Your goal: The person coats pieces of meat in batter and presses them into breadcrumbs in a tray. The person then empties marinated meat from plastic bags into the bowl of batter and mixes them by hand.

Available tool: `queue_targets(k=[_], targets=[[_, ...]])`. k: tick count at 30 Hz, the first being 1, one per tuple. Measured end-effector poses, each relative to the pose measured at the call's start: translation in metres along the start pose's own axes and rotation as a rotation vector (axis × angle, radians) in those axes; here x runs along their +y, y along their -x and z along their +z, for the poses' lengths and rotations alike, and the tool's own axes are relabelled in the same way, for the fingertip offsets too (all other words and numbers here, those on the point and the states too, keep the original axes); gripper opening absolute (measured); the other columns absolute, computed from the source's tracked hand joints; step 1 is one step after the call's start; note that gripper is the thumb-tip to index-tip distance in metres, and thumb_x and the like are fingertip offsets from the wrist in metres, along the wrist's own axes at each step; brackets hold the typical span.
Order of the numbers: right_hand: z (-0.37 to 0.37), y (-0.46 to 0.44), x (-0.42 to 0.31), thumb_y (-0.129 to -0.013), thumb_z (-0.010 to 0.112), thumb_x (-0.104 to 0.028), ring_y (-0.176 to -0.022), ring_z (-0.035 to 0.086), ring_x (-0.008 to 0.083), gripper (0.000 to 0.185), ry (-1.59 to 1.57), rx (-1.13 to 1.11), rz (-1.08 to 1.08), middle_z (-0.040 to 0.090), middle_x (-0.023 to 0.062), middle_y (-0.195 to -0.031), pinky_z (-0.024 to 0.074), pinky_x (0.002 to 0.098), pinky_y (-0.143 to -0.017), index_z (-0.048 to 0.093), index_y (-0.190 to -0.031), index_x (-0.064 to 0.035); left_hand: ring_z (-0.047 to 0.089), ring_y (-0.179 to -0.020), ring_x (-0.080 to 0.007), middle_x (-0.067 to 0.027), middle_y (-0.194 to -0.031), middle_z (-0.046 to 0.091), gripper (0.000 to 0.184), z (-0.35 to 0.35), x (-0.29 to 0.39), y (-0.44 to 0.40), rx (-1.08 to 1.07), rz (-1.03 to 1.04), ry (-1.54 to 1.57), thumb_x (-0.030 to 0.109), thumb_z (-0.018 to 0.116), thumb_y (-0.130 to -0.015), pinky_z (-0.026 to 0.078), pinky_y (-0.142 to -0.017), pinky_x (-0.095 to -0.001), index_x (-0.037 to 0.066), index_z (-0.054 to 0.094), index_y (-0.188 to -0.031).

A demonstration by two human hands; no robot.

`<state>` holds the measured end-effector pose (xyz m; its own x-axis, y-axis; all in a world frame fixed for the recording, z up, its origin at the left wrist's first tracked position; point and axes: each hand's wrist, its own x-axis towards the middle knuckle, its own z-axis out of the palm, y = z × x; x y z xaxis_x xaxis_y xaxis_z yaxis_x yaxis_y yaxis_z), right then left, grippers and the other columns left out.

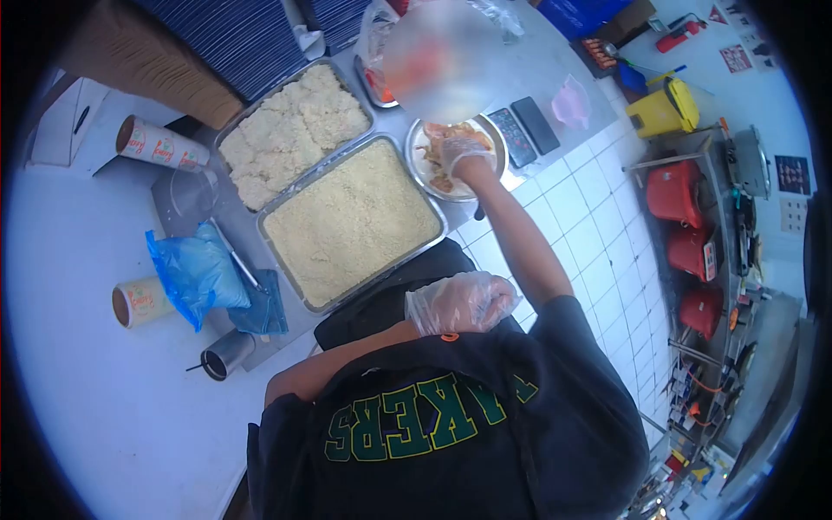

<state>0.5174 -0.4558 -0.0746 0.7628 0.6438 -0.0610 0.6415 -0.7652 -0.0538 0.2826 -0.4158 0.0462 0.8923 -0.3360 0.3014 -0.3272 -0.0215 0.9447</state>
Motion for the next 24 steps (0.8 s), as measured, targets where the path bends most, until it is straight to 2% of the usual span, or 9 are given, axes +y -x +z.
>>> queue_targets(k=[1, 3, 5, 6, 8, 11, 17, 22, 24], targets=[[-0.002, -0.003, 0.0, -0.074, 0.073, -0.032, -0.103, 0.064, 0.0351, 0.048, 0.007, 0.08, -0.004, 0.067, 0.0218, -0.106, 0.05, 0.0425, -0.09, 0.064, -0.111, -0.0027, 0.063, -0.07, -0.0304, -0.0112, -0.078, 0.065, 0.007, 0.0, -0.001, 0.002, 0.011, -0.017, -0.012, 0.01, 0.059, -0.088, 0.051, -0.065, -0.0377, 0.004, 0.063, -0.091], [-0.007, -0.008, 0.01, -0.082, 0.064, -0.033, -0.102, 0.065, 0.0346, 0.041, -0.185, -0.183, 0.021, 0.066, 0.0239, -0.107, 0.0496, 0.043, -0.09, 0.065, -0.109, -0.0023, 0.063, -0.07, -0.0302, -0.0109, -0.078, 0.065, 0.008, 0.001, -0.003, 0.007, -0.047, -0.039, -0.005, 0.011, 0.059, -0.088, 0.051, -0.065, -0.0376, 0.004, 0.063, -0.092], [-0.041, 0.012, -0.001, -0.091, 0.052, -0.032, -0.104, 0.064, 0.0331, 0.035, -0.095, -0.304, -0.066, 0.065, 0.0221, -0.112, 0.0484, 0.0436, -0.09, 0.067, -0.104, -0.0034, 0.063, -0.07, -0.0308, -0.0113, -0.078, 0.065, 0.01, 0.0, -0.004, 0.011, -0.038, -0.069, -0.03, 0.013, 0.059, -0.088, 0.051, -0.065, -0.0388, 0.005, 0.064, -0.091], [-0.02, 0.02, 0.0, -0.092, 0.051, -0.029, -0.1, 0.065, 0.0331, 0.032, 0.015, -0.205, -0.149, 0.066, 0.0205, -0.109, 0.0497, 0.0434, -0.087, 0.068, -0.101, -0.0041, 0.064, -0.072, -0.0312, -0.0116, -0.078, 0.065, 0.01, -0.001, 0.0, 0.013, -0.03, -0.115, -0.097, 0.014, 0.059, -0.088, 0.051, -0.066, -0.0395, 0.005, 0.064, -0.09], [0.003, 0.024, -0.003, -0.092, 0.05, -0.027, -0.095, 0.067, 0.033, 0.03, 0.1, -0.093, -0.256, 0.067, 0.0189, -0.107, 0.051, 0.0432, -0.084, 0.069, -0.099, -0.0047, 0.064, -0.076, -0.0322, -0.0123, -0.081, 0.066, 0.012, -0.004, -0.003, 0.018, -0.037, -0.19, -0.16, 0.015, 0.059, -0.088, 0.051, -0.069, -0.0408, 0.005, 0.065, -0.088], [0.005, 0.032, -0.012, -0.092, 0.05, -0.029, -0.088, 0.068, 0.033, 0.03, -0.026, -0.398, -0.091, 0.068, 0.0165, -0.102, 0.0528, 0.0439, -0.079, 0.07, -0.095, -0.0066, 0.064, -0.077, -0.0324, -0.0124, -0.082, 0.066, 0.012, -0.01, -0.023, 0.02, -0.007, -0.185, -0.163, 0.015, 0.06, -0.088, 0.051, -0.071, -0.0405, 0.004, 0.065, -0.088], [0.012, 0.024, -0.007, -0.091, 0.054, -0.027, -0.089, 0.069, 0.0287, 0.027, 0.304, -0.38, -0.335, 0.07, 0.0154, -0.093, 0.0537, 0.0422, -0.076, 0.071, -0.095, -0.0068, 0.065, -0.073, -0.0292, -0.0133, -0.077, 0.066, 0.011, -0.006, -0.105, 0.054, 0.141, -0.092, -0.321, 0.013, 0.064, -0.086, 0.051, -0.069, -0.0384, 0.002, 0.066, -0.084], [-0.025, 0.014, -0.01, -0.09, 0.053, -0.022, -0.095, 0.068, 0.0289, 0.026, 0.179, -0.578, -0.231, 0.07, 0.0178, -0.098, 0.0529, 0.0383, -0.081, 0.072, -0.098, -0.0066, 0.064, -0.073, -0.0178, -0.0094, -0.079, 0.067, 0.02, -0.032, -0.084, 0.061, 0.444, -0.523, -0.152, 0.019, 0.058, -0.093, 0.05, -0.068, -0.0312, 0.001, 0.066, -0.093], [-0.003, 0.008, 0.017, -0.089, 0.054, -0.024, -0.096, 0.067, 0.0303, 0.028, 0.013, -0.572, -0.249, 0.069, 0.0189, -0.1, 0.0519, 0.0362, -0.083, 0.071, -0.102, -0.006, 0.064, -0.074, -0.0251, -0.0141, -0.082, 0.064, 0.028, -0.059, -0.075, 0.065, 0.605, -0.466, -0.306, 0.029, 0.053, -0.095, 0.05, -0.069, -0.0351, 0.003, 0.065, -0.094]])
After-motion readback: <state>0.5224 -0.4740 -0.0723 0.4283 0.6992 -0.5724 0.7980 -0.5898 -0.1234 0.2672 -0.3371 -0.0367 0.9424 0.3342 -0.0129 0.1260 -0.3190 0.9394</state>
